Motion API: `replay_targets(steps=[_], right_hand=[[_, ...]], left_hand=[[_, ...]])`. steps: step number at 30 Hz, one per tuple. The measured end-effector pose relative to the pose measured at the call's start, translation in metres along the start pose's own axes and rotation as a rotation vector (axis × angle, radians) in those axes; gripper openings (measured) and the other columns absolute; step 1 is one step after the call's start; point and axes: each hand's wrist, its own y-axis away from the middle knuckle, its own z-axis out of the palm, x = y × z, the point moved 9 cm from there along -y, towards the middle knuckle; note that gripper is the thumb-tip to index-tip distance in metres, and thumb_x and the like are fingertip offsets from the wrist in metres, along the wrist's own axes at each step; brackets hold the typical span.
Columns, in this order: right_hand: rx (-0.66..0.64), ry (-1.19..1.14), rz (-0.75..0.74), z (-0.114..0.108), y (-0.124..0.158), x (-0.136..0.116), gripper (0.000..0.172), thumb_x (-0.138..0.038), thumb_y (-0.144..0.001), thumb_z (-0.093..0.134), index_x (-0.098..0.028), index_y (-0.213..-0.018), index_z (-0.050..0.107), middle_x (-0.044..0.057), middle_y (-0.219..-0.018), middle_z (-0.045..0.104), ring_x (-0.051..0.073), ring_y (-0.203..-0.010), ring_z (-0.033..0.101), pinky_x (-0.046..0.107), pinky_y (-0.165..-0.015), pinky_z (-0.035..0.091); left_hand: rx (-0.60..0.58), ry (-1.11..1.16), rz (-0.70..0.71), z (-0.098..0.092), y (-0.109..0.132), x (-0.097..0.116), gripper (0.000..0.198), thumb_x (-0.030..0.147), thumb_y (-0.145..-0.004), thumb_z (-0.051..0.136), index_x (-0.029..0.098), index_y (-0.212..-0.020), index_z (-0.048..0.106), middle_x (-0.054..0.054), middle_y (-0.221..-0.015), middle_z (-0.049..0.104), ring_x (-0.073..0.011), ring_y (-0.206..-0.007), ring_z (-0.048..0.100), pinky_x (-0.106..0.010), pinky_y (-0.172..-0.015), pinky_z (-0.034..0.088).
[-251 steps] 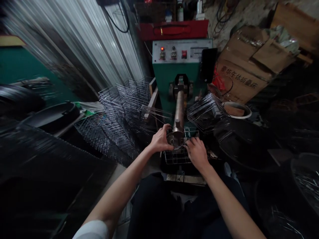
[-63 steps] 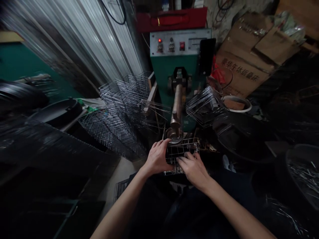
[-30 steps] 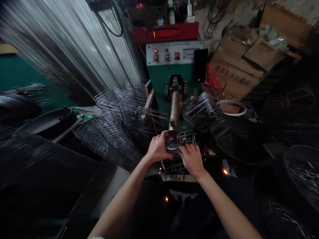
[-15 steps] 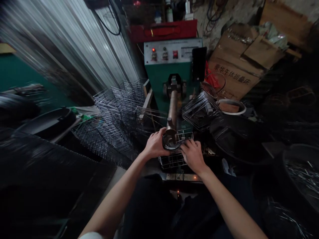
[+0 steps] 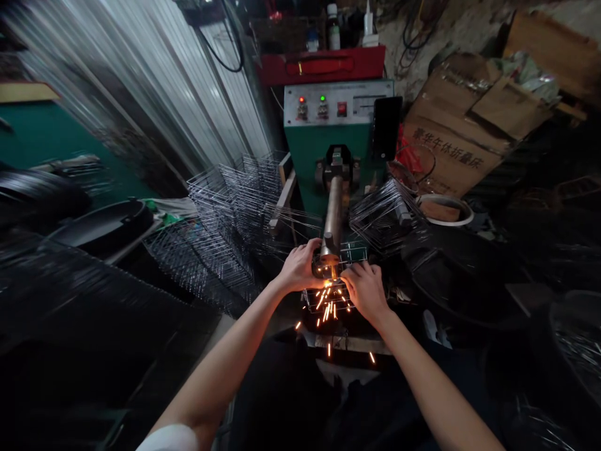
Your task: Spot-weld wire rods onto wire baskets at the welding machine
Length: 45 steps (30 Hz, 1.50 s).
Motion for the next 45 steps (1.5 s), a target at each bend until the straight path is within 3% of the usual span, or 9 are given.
replay_targets(steps=[3,6,11,22,29,32,36,41,45], right_hand=[[0.007,-0.08,-0.007,-0.011,-0.01,0.021,0.017,-0.029,-0.099,0.054,-0.021,-0.094,0.068,0.008,-0.093,0.065,0.026,-0.092,0.055,0.037,-0.082,0.038],[0.051,-0.144,0.066,-0.026,-0.037,0.066,0.026,-0.037,-0.098,0.051,-0.019,-0.102,0.069,0.012,-0.102,0.065,0.029,-0.098,0.056,0.041,-0.088,0.042],[-0.33,-0.344,0.183,0.013,-0.087,0.122,0.04,-0.05,-0.091,0.053,-0.018,-0.099,0.075,0.012,-0.106,0.072,0.033,-0.102,0.062,0.045,-0.094,0.044],[-0.626,-0.602,0.167,0.047,-0.088,0.137,0.069,-0.081,-0.076,0.059,-0.017,-0.092,0.078,0.008,-0.087,0.073,0.031,-0.087,0.065,0.04,-0.081,0.05],[-0.405,-0.488,0.194,0.05,-0.11,0.154,0.067,-0.079,-0.077,0.053,-0.017,-0.089,0.076,0.011,-0.095,0.073,0.033,-0.096,0.063,0.043,-0.091,0.046],[-0.443,-0.511,0.183,0.046,-0.106,0.153,0.06,-0.075,-0.078,0.057,-0.018,-0.086,0.074,0.007,-0.087,0.073,0.03,-0.09,0.064,0.038,-0.087,0.047],[-0.459,-0.538,0.266,0.047,-0.088,0.171,0.058,-0.074,-0.072,0.064,-0.018,-0.083,0.074,0.006,-0.085,0.073,0.029,-0.086,0.063,0.035,-0.08,0.047],[-0.446,-0.535,0.4,0.057,-0.063,0.197,0.064,-0.078,-0.068,0.062,-0.016,-0.078,0.071,0.007,-0.077,0.072,0.027,-0.079,0.065,0.035,-0.074,0.05],[-0.423,-0.53,0.426,0.042,-0.054,0.191,0.06,-0.074,-0.074,0.065,-0.014,-0.083,0.072,0.01,-0.086,0.073,0.029,-0.084,0.067,0.038,-0.077,0.053]], left_hand=[[0.035,0.04,0.046,-0.011,0.005,-0.004,0.111,0.057,-0.054,0.084,0.019,-0.146,0.035,-0.015,-0.136,0.057,-0.038,-0.127,0.049,-0.048,-0.103,0.041],[0.159,0.232,-0.092,-0.027,0.011,-0.045,0.069,0.063,-0.07,0.073,0.02,-0.123,0.062,-0.012,-0.126,0.063,-0.0327,-0.12,0.054,-0.043,-0.103,0.041],[0.194,0.607,-0.333,-0.005,0.018,-0.115,0.049,0.062,-0.08,0.061,0.015,-0.09,0.071,-0.006,-0.08,0.069,-0.0214,-0.077,0.062,-0.032,-0.073,0.049],[0.225,0.839,-0.34,0.039,0.021,-0.139,0.045,0.058,-0.083,0.062,0.014,-0.092,0.066,-0.002,-0.078,0.066,-0.0141,-0.069,0.056,-0.025,-0.065,0.047],[0.344,0.806,-0.416,0.041,-0.003,-0.152,0.036,0.045,-0.085,0.061,0.013,-0.098,0.068,-0.005,-0.086,0.07,-0.0184,-0.082,0.063,-0.028,-0.077,0.051],[0.396,0.776,-0.41,0.021,0.022,-0.142,0.035,0.036,-0.086,0.061,0.015,-0.114,0.064,-0.008,-0.108,0.071,-0.0205,-0.1,0.064,-0.031,-0.091,0.05],[0.681,0.47,-0.547,0.007,0.116,-0.098,0.021,0.035,-0.093,0.053,0.019,-0.099,0.065,-0.006,-0.095,0.07,-0.019,-0.09,0.065,-0.032,-0.089,0.05],[0.4,0.486,-0.29,0.094,0.142,0.009,0.019,0.028,-0.089,0.058,0.02,-0.104,0.065,-0.009,-0.103,0.07,-0.0207,-0.096,0.067,-0.033,-0.087,0.054],[0.388,0.682,-0.679,0.139,0.132,0.01,0.022,0.036,-0.088,0.057,0.017,-0.097,0.065,-0.008,-0.089,0.071,-0.0217,-0.085,0.068,-0.037,-0.082,0.056]])
